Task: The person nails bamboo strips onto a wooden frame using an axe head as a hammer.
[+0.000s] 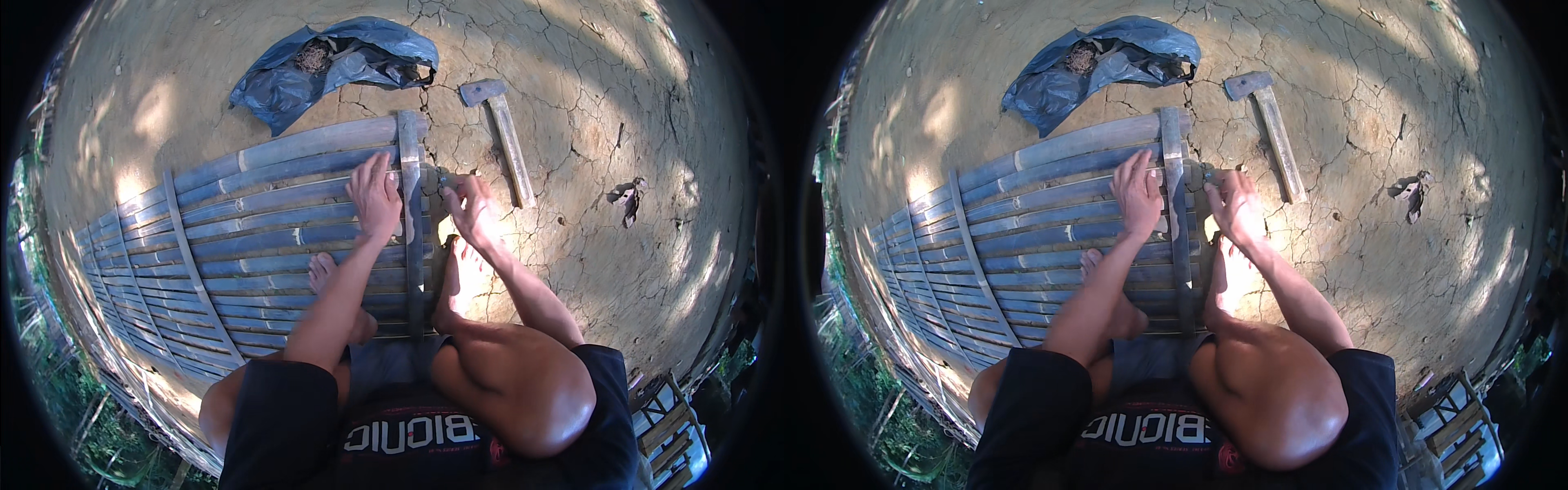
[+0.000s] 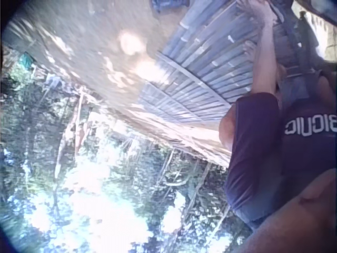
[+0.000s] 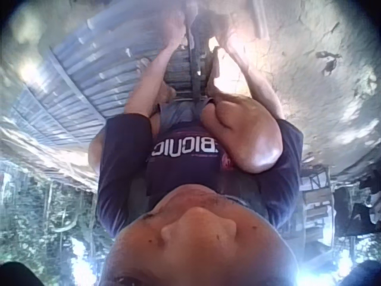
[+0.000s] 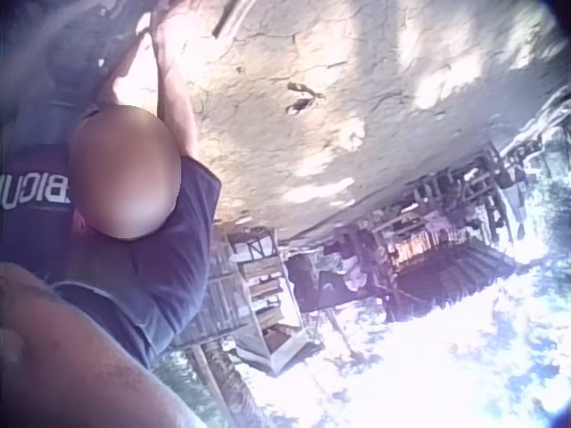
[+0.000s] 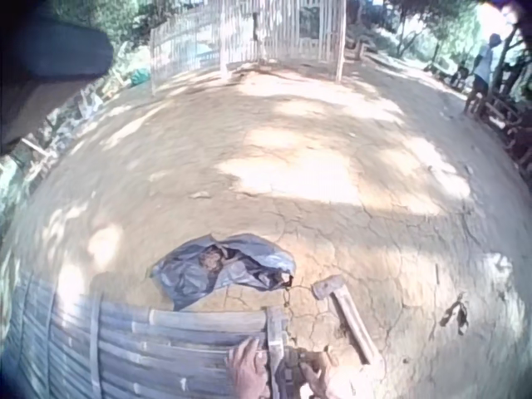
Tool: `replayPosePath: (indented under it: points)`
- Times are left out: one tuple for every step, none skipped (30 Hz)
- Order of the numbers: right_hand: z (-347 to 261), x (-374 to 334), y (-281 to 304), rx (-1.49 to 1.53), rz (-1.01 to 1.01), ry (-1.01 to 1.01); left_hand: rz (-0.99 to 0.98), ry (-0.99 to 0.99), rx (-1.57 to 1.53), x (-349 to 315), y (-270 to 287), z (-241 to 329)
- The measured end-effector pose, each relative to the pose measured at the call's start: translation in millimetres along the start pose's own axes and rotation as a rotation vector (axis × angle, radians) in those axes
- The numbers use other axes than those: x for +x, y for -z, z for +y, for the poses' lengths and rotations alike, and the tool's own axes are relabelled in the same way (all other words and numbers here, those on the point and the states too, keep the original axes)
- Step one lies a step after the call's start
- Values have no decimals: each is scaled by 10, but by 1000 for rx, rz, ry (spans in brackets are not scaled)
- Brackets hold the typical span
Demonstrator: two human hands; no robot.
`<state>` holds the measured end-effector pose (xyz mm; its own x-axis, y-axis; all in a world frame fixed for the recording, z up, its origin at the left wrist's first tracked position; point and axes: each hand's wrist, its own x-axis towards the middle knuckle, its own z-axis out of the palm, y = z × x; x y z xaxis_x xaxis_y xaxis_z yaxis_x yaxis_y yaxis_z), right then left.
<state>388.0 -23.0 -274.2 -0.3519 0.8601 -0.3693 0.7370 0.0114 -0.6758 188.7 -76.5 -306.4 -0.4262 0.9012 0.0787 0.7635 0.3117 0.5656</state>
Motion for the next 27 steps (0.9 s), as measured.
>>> replayPosePath:
  points:
    - [-175, -67, -91, -24, -37, 10, 21, -33, 11, 88, 30, -83]
    - [-186, -65, -247, -55, -37, 70, -18, -90, 37, 177, 71, -152]
    - [-208, -48, -353, -57, -37, 93, -55, -145, 61, 265, 109, -222]
    - [-209, -26, -464, -33, 18, 105, -91, -202, 84, 324, 137, -266]
    - [-236, 21, -519, -8, 72, 121, -114, -240, 111, 368, 167, -297]
    - [-224, 84, -514, -9, 117, 140, -137, -278, 138, 407, 188, -317]
    - [-208, 168, -500, -10, 163, 158, -160, -316, 165, 443, 205, -333]
    - [-221, 254, -489, -7, 202, 178, -176, -340, 162, 461, 237, -373]
    - [-211, 341, -425, -25, 229, 211, -190, -366, 156, 482, 257, -399]
    - [-208, 448, -359, -73, 220, 254, -205, -391, 150, 498, 272, -420]
    - [-181, 531, -312, -125, 210, 291, -219, -410, 157, 506, 282, -415]
    - [-133, 607, -287, -151, 184, 333, -232, -430, 163, 522, 292, -392]
    - [-89, 674, -264, -178, 157, 375, -244, -449, 169, 531, 293, -379]
    - [-78, 720, -235, -205, 128, 423, -256, -460, 170, 545, 288, -387]
    - [-65, 742, -206, -229, 93, 415, -267, -469, 171, 559, 281, -394]
    - [-48, 761, -172, -253, 56, 408, -277, -477, 171, 564, 270, -394]
    - [-52, 777, -156, -276, 19, 403, -276, -488, 187, 572, 272, -395]
    - [-46, 789, -160, -266, 26, 412, -274, -496, 203, 575, 271, -392]
    - [-38, 801, -166, -258, 32, 423, -271, -502, 218, 573, 266, -388]
    - [-52, 815, -199, -247, 33, 441, -263, -509, 215, 563, 282, -413]
    - [-43, 819, -217, -236, 46, 454, -253, -513, 212, 555, 288, -434]
    - [-2, 807, -208, -227, 55, 470, -242, -513, 209, 539, 285, -453]
    - [-7, 849, -228, -203, 62, 509, -236, -518, 195, 534, 288, -432]
    - [-21, 875, -222, -213, 67, 508, -233, -517, 201, 535, 305, -411]
    - [-17, 858, -199, -216, 64, 510, -219, -527, 199, 534, 277, -441]
    - [5, 855, -201, -216, 68, 504, -209, -523, 183, 539, 264, -419]
    - [15, 869, -183, -225, 80, 498, -209, -520, 171, 553, 248, -415]
